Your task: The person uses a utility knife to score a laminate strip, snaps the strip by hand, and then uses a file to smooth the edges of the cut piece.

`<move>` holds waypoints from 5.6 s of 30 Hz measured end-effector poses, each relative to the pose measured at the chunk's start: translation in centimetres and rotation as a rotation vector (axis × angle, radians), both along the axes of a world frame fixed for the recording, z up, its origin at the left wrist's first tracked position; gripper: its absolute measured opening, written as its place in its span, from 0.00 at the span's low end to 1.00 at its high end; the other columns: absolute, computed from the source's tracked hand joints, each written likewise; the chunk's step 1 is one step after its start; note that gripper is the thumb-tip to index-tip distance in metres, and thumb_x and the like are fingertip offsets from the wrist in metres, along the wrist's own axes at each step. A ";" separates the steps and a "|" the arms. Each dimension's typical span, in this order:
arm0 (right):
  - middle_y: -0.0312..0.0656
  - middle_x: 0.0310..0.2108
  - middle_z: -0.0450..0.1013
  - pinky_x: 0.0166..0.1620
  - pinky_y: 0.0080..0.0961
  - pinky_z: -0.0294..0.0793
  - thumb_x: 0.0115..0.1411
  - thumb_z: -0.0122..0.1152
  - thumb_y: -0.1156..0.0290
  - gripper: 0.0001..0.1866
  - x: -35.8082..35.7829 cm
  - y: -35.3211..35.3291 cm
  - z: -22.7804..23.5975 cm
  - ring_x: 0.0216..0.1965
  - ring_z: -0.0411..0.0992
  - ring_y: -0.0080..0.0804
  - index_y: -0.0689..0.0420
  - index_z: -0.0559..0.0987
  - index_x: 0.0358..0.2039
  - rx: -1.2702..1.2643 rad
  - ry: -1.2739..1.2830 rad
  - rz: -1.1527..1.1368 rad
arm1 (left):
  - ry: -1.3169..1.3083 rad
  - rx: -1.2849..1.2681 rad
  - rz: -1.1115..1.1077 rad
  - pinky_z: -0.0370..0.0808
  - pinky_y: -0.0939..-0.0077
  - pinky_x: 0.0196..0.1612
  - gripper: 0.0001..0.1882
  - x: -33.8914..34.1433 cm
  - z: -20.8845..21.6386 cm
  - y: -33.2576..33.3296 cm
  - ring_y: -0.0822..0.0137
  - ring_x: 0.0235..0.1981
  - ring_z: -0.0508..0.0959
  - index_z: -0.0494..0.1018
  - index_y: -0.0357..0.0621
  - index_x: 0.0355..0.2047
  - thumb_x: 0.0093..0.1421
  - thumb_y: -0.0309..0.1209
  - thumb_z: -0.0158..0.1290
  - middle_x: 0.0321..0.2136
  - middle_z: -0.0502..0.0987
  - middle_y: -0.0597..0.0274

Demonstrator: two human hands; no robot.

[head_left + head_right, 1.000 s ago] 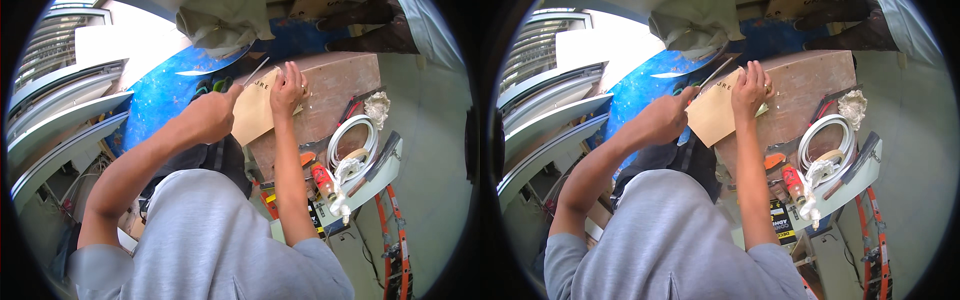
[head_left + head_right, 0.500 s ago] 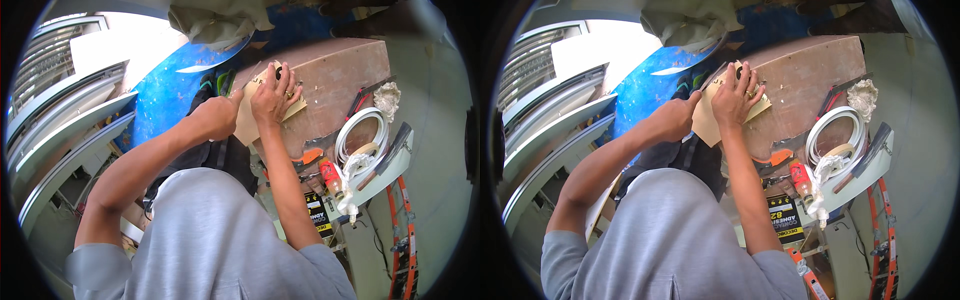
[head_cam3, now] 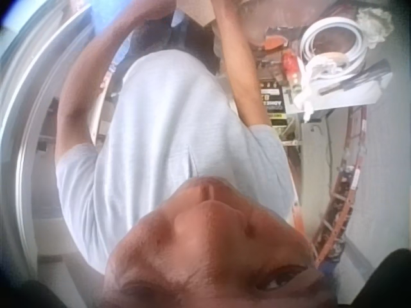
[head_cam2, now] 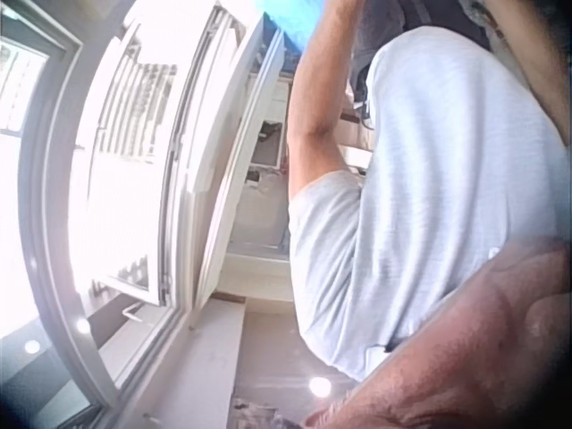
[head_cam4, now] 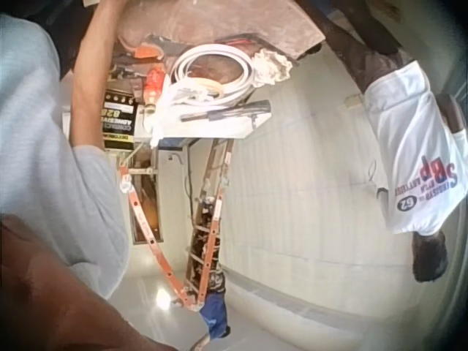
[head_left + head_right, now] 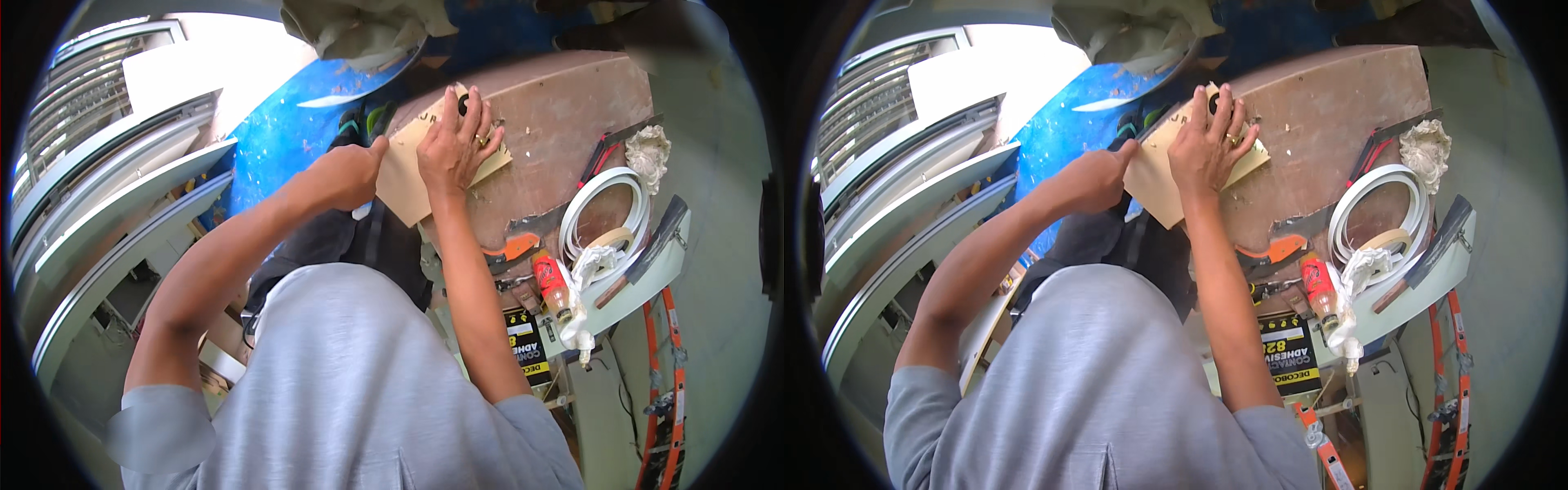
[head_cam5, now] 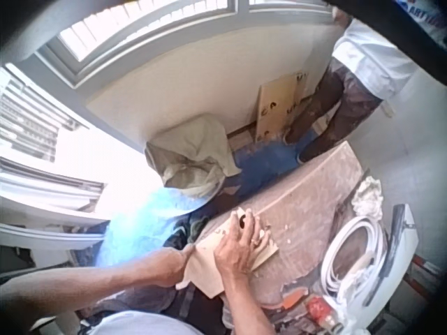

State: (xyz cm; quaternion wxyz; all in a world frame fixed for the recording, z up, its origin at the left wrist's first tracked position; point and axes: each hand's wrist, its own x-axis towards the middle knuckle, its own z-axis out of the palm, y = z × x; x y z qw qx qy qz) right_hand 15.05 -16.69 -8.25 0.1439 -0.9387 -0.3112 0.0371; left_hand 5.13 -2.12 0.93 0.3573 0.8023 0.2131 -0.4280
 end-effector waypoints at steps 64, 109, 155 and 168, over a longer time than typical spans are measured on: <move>0.44 0.43 0.80 0.54 0.29 0.77 0.46 0.82 0.80 0.32 -8.2 -14.8 25.5 0.45 0.78 0.31 0.58 0.76 0.52 1.658 0.153 -0.114 | -1.098 -0.433 0.002 0.75 0.70 0.43 0.10 2.8 17.9 5.4 0.68 0.38 0.79 0.80 0.35 0.40 0.66 0.30 0.59 0.38 0.79 0.56; 0.42 0.41 0.80 0.49 0.24 0.79 0.48 0.82 0.82 0.29 -9.4 -10.4 24.7 0.41 0.78 0.26 0.59 0.75 0.47 1.747 0.003 -0.415 | -1.179 -0.648 0.026 0.67 0.71 0.42 0.05 -0.1 19.0 6.6 0.67 0.36 0.69 0.70 0.38 0.35 0.67 0.26 0.54 0.32 0.68 0.61; 0.46 0.44 0.80 0.55 0.32 0.79 0.48 0.80 0.81 0.30 -10.3 -11.3 27.4 0.47 0.78 0.33 0.58 0.74 0.50 1.716 -0.027 -0.238 | -1.305 -0.515 -0.280 0.78 0.63 0.51 0.18 -1.2 22.1 7.7 0.59 0.48 0.81 0.80 0.42 0.52 0.61 0.24 0.62 0.46 0.79 0.54; 0.47 0.45 0.80 0.55 0.32 0.79 0.48 0.80 0.83 0.30 -11.0 -10.5 27.3 0.47 0.79 0.33 0.58 0.74 0.50 1.691 -0.029 -0.206 | -1.244 -0.583 -0.074 0.80 0.65 0.49 0.08 -1.6 20.9 6.6 0.62 0.44 0.81 0.81 0.36 0.35 0.54 0.17 0.65 0.40 0.79 0.58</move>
